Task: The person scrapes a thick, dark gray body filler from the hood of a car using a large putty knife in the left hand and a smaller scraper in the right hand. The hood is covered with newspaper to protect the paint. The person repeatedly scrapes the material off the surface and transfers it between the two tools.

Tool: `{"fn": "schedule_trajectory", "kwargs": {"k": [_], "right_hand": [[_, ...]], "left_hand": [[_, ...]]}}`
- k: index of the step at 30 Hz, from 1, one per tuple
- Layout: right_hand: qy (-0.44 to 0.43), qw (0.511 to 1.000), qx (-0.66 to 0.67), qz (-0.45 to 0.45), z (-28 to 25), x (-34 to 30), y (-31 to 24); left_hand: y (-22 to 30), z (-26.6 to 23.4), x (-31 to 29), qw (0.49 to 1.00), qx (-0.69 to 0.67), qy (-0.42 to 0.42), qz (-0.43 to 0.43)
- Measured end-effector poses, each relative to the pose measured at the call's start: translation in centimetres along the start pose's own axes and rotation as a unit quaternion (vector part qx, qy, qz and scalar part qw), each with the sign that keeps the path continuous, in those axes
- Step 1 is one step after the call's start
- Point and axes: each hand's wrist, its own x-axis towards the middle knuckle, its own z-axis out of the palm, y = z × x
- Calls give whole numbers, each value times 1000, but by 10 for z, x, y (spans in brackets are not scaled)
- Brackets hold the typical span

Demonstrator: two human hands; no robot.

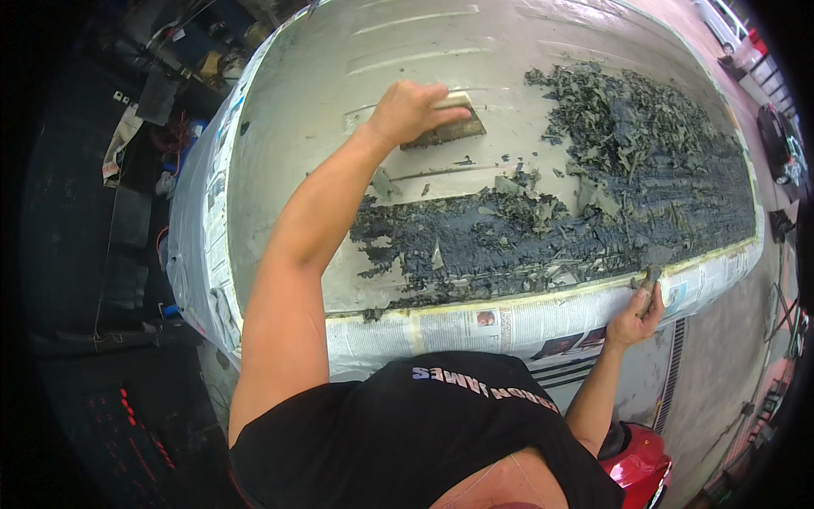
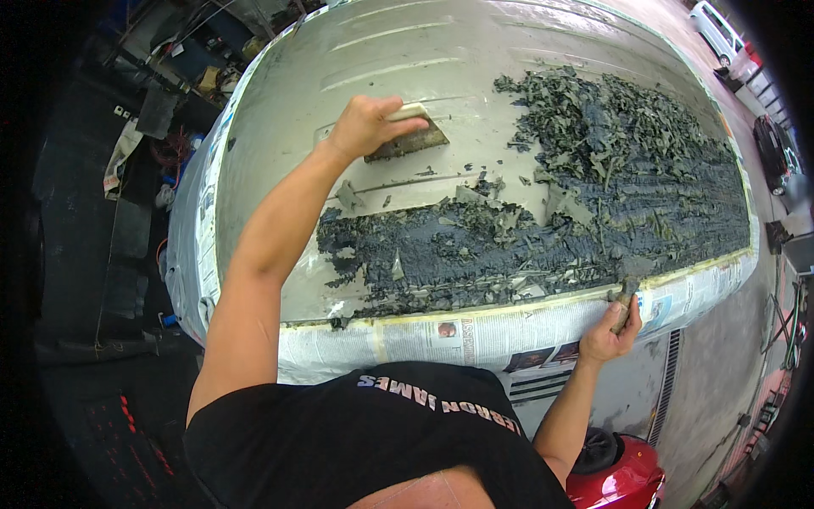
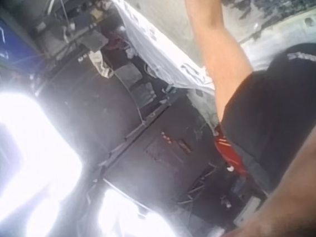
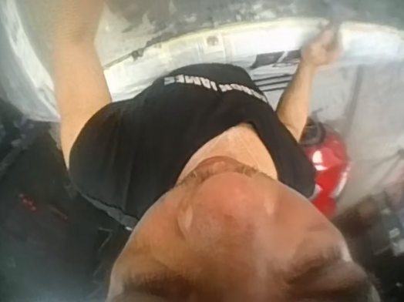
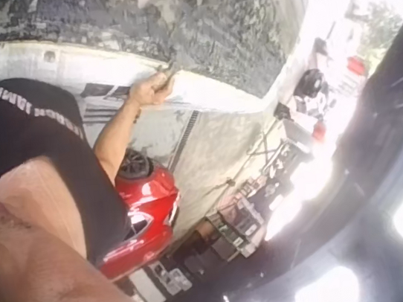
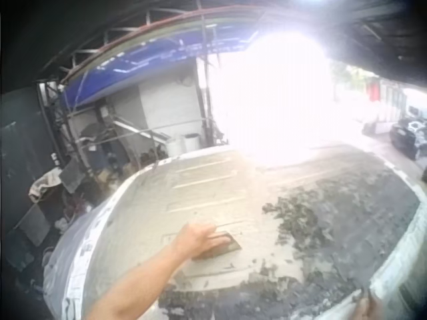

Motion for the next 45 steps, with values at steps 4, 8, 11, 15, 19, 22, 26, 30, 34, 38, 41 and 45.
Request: {"fn": "schedule_trajectory", "kwargs": {"k": [4,8,11,15,19,22,26,30,34,38,41,45], "right_hand": [[-11,999,33,17,1,-1,5],[-11,1000,-9,-3,2,3,-2],[-3,999,49,16,0,1,6],[-14,999,30,-3,3,4,3],[-8,999,44,29,-1,2,0],[-3,999,46,17,-2,1,2],[-1,998,60,32,1,-1,0],[-7,998,56,21,-2,3,0],[-54,982,160,87,10,31,-43],[-243,961,126,-38,42,70,-146],[-260,954,118,-89,72,88,-189],[-168,970,175,28,102,105,-206]], "left_hand": [[9,6,-5,999,-14,-37,2],[16,8,-10,992,-59,-88,-62],[14,2,-3,997,-35,-55,-44],[9,13,-10,997,-44,-40,-38],[8,8,-4,997,-19,-59,-47],[2,15,-6,998,-21,-44,-36],[13,20,-14,994,-66,-71,-44],[30,5,-8,991,-81,-79,-66],[50,-2,7,983,-121,-43,-130],[83,1,29,971,-162,31,-171],[102,9,44,959,-211,73,-174],[125,12,69,930,-291,176,-141]]}}
